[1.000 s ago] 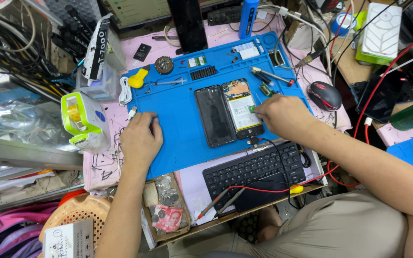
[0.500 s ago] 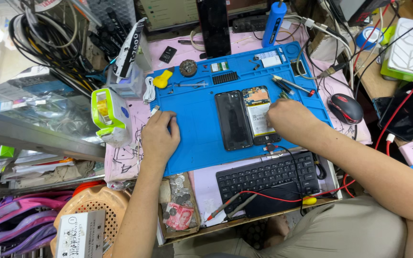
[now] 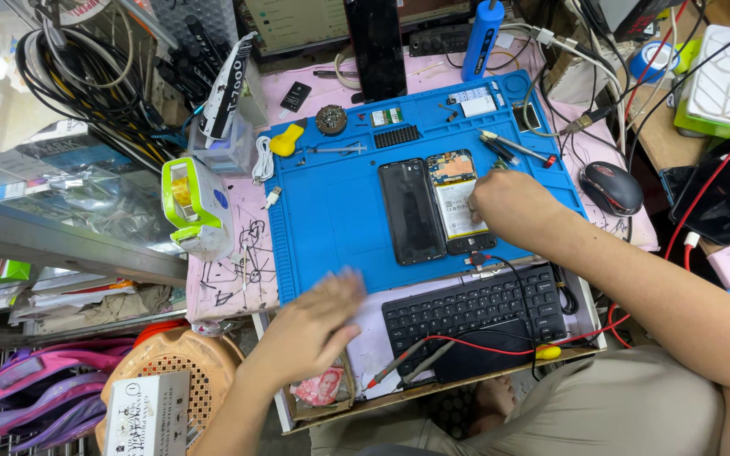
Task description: The person performs a repair on a mobile phone by removing the internal battery and disconnected components from the frame, handling various small internal parts and a adhesive tube while working on a blue repair mat.
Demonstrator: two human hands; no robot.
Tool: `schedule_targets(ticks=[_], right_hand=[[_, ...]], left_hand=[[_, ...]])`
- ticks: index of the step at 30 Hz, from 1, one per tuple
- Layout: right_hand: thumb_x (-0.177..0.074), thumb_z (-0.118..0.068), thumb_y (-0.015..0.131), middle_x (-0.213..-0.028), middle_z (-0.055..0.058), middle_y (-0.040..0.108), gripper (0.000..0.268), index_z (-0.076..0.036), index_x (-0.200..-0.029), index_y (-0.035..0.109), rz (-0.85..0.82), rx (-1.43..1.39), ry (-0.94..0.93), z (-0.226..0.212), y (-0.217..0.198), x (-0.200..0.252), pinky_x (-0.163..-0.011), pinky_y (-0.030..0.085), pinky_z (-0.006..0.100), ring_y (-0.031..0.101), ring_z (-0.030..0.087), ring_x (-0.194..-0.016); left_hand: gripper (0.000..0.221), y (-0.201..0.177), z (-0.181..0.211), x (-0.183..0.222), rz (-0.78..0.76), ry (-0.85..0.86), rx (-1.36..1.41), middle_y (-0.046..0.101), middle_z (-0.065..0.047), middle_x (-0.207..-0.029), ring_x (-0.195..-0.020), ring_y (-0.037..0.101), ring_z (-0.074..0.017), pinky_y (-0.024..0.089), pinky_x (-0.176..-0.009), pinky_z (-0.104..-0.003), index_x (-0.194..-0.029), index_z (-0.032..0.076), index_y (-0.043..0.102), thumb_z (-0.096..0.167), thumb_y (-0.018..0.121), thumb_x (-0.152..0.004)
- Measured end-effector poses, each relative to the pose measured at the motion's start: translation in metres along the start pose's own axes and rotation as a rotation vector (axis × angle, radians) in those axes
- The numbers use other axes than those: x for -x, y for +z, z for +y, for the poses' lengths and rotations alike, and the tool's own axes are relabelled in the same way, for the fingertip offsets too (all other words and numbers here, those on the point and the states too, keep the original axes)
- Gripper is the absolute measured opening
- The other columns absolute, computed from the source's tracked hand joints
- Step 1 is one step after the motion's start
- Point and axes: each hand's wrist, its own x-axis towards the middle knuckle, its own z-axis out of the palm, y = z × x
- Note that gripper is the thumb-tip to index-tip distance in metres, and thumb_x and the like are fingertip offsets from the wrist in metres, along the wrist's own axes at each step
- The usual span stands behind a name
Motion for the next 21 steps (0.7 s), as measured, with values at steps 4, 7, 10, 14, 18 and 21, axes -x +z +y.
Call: schedule_targets(ticks=[4, 7, 10, 14, 18, 21], right_hand=[[-0.078, -0.02, 0.076, -0.079, 0.016, 0.073, 0.014, -0.006, -0.075, 0.078, 0.021, -0.002, -0.003, 0.0, 0.001, 0.0, -0.077, 0.058, 0.045, 0.072, 0.033, -0.084], [-0.079, -0.02, 0.076, -0.08, 0.016, 0.073, 0.014, -0.006, -0.076, 0.078, 0.01, 0.006, 0.011, -0.002, 0.001, 0.001, -0.078, 0.058, 0.045, 0.072, 0.033, -0.084], [-0.08, -0.021, 0.076, -0.082, 0.016, 0.074, 0.016, -0.006, -0.078, 0.079, -0.001, -0.002, 0.026, -0.002, -0.002, 0.001, -0.078, 0.058, 0.045, 0.072, 0.034, -0.085], [-0.08, -0.019, 0.075, -0.084, 0.015, 0.074, 0.012, -0.008, -0.081, 0.08, 0.037, -0.068, 0.031, 0.0, -0.002, 0.003, -0.078, 0.057, 0.045, 0.072, 0.034, -0.086], [-0.079, -0.018, 0.075, -0.086, 0.015, 0.074, 0.012, -0.008, -0.081, 0.081, 0.055, -0.107, 0.03, 0.001, 0.0, 0.005, -0.078, 0.057, 0.045, 0.072, 0.034, -0.086], [-0.08, -0.021, 0.076, -0.084, 0.015, 0.074, 0.015, -0.007, -0.08, 0.08, 0.013, -0.07, 0.035, 0.0, -0.003, 0.002, -0.078, 0.057, 0.045, 0.071, 0.033, -0.088]], left_hand=[[0.013, -0.013, -0.004, 0.007, 0.189, -0.155, 0.266, 0.08, -0.008, -0.099, -0.1, 0.075, -0.0183, 0.054, -0.097, -0.036, -0.091, 0.01, 0.075, 0.018, 0.066, -0.095], [0.01, -0.03, -0.003, -0.032, 0.404, -0.215, -0.075, 0.073, -0.011, -0.097, -0.094, 0.068, -0.0279, 0.055, -0.083, -0.039, -0.097, 0.006, 0.073, 0.01, 0.069, -0.09], [0.01, -0.041, -0.01, -0.067, 0.446, -0.173, -0.208, 0.066, -0.012, -0.094, -0.092, 0.062, -0.0325, 0.051, -0.082, -0.043, -0.098, 0.007, 0.072, 0.01, 0.071, -0.088], [0.009, -0.036, -0.014, -0.085, 0.37, -0.168, -0.307, 0.062, -0.01, -0.091, -0.089, 0.059, -0.032, 0.05, -0.08, -0.043, -0.094, 0.008, 0.072, 0.011, 0.072, -0.085], [0.006, -0.025, -0.006, -0.083, 0.416, -0.199, -0.389, 0.062, -0.009, -0.088, -0.087, 0.059, -0.0303, 0.05, -0.077, -0.043, -0.091, 0.008, 0.074, 0.008, 0.071, -0.086], [0.006, -0.015, -0.004, -0.083, 0.432, -0.207, -0.432, 0.06, -0.012, -0.089, -0.088, 0.059, -0.0306, 0.049, -0.075, -0.043, -0.09, 0.003, 0.073, 0.005, 0.069, -0.086]])
